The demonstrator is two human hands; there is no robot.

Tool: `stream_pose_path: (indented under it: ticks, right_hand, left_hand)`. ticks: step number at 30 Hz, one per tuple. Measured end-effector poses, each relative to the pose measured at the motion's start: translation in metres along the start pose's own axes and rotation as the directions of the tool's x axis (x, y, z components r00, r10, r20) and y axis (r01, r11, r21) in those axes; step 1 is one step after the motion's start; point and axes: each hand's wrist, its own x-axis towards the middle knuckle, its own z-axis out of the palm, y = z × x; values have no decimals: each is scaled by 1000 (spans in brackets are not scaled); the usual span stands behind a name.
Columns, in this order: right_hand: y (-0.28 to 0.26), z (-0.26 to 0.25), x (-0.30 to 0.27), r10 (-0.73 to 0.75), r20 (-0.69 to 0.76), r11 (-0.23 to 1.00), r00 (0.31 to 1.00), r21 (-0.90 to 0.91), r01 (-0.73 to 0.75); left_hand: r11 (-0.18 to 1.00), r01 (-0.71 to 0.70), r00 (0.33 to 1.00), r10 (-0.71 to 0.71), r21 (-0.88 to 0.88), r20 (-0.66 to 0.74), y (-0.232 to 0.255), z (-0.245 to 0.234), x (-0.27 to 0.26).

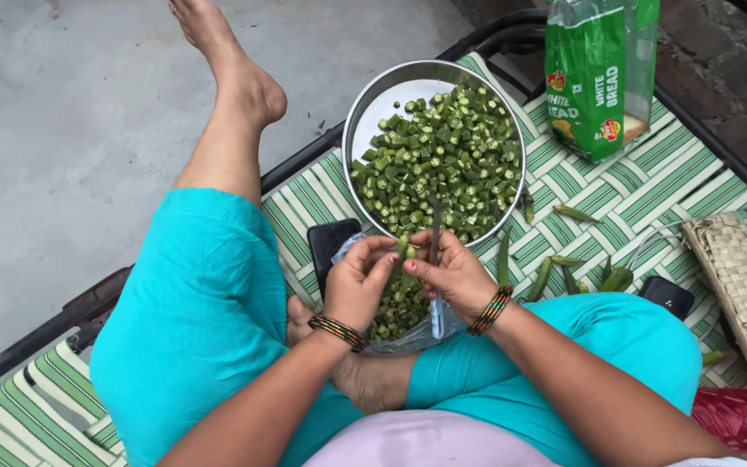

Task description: Cutting okra into small pieces on a metal plate.

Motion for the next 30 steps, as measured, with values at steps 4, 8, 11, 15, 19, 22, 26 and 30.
stream_pose_path:
  ticks: [4, 8, 11, 15, 19, 22, 26, 30]
  right_hand:
    - [5, -7, 4, 8, -10, 998, 1000, 56, -7]
    - [9, -11, 4, 72, -10, 992, 997, 109, -71]
    - [5, -9, 5, 72, -12, 990, 997, 119, -70]
    - [5, -8, 2, 64, -32, 993, 997, 103, -60]
    - [3, -6, -1, 62, -44, 994, 997, 90, -58]
    - [8, -10, 3, 48, -40, 998, 998, 34, -46]
    - [8, -9, 5, -97, -12, 987, 995, -130, 94]
    - [-1, -6, 1, -305, 106, 846, 946, -426, 320]
  left_hand:
    - [995, -29, 999, 25, 95, 43, 19, 3, -8]
    - [929, -122, 990, 88, 350, 113, 50, 3, -15]
    - [863, -142, 988, 95, 484, 120, 55, 2, -13]
    - [824, -145, 989, 100, 548, 111, 53, 3, -15]
    - [775, -202, 979, 156, 599, 129, 49, 2, -15]
    - [716, -258, 965, 218, 648, 143, 52, 1, -14]
    - [720, -252, 967, 215, 647, 138, 54, -2, -10]
    - [734, -328, 944, 271, 595, 186, 51, -8, -5]
